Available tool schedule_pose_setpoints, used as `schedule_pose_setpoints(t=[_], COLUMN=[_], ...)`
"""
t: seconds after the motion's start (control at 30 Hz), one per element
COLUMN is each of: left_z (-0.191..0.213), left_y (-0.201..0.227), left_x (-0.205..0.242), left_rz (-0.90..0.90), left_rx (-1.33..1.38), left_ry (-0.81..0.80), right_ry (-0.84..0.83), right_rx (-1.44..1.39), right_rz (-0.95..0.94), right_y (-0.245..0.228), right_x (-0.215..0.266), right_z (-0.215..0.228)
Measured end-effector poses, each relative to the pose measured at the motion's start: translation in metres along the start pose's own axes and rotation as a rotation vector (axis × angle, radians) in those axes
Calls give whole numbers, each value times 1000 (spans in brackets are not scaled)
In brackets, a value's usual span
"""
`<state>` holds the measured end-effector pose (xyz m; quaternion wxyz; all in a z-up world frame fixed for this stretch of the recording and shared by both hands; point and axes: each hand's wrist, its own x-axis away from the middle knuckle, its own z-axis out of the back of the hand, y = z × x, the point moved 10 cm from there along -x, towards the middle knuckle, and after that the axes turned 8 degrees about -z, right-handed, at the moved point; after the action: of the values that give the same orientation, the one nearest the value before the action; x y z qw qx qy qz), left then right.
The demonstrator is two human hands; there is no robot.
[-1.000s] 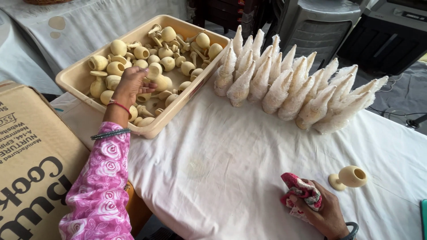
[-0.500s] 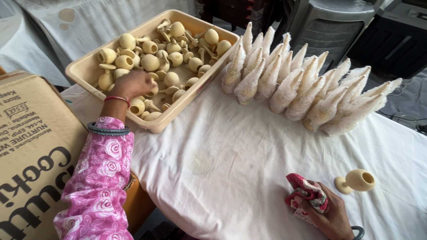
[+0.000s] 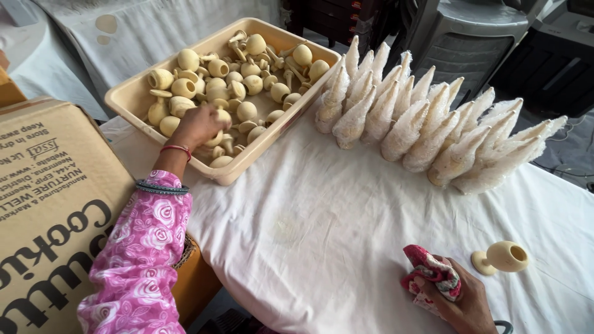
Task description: The person wipes a wooden maraca base with a cloth, then inserts a wooden stick into it. They place the assembled maraca on a sheet of bubble wrap and begin wrapping it. The workspace contains a tray of maraca parts and a row of already wrapped maracas.
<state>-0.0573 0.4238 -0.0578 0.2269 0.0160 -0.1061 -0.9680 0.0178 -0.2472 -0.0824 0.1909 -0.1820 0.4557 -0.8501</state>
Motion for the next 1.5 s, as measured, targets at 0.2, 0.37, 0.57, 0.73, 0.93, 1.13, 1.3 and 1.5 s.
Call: schedule_pose_setpoints(t=[0.2,0.37,0.57,0.73,0.93,1.13,1.3,1.5], left_z=[66,100,65,56,40,18,22,29], left_y=[9,19,7,-32,-40,-48,-48,-16], left_x=[11,28,25,-7,-34,-59,-50,-42], left_rz=[-123,-169,28,142,163,-6,-31,-33], left_rx=[1208,849,-57,-134,-151,-540,-645,-759], left_ry=[538,631,274,210,67,162,209,49], right_ry=[-14,26,33,45,28,19,27,41], right_rx=[-74,-79,-29,8,-14,-6,17,55], right_rz=[55,-10,-18,-43,0,-113,-131,-164], right_y=[22,14,25,16,23,15,20,26], right_x=[-8,-6,-8,-6,-8,-7,-9,-10], right_z=[2,1,4,3,4,2,3,4])
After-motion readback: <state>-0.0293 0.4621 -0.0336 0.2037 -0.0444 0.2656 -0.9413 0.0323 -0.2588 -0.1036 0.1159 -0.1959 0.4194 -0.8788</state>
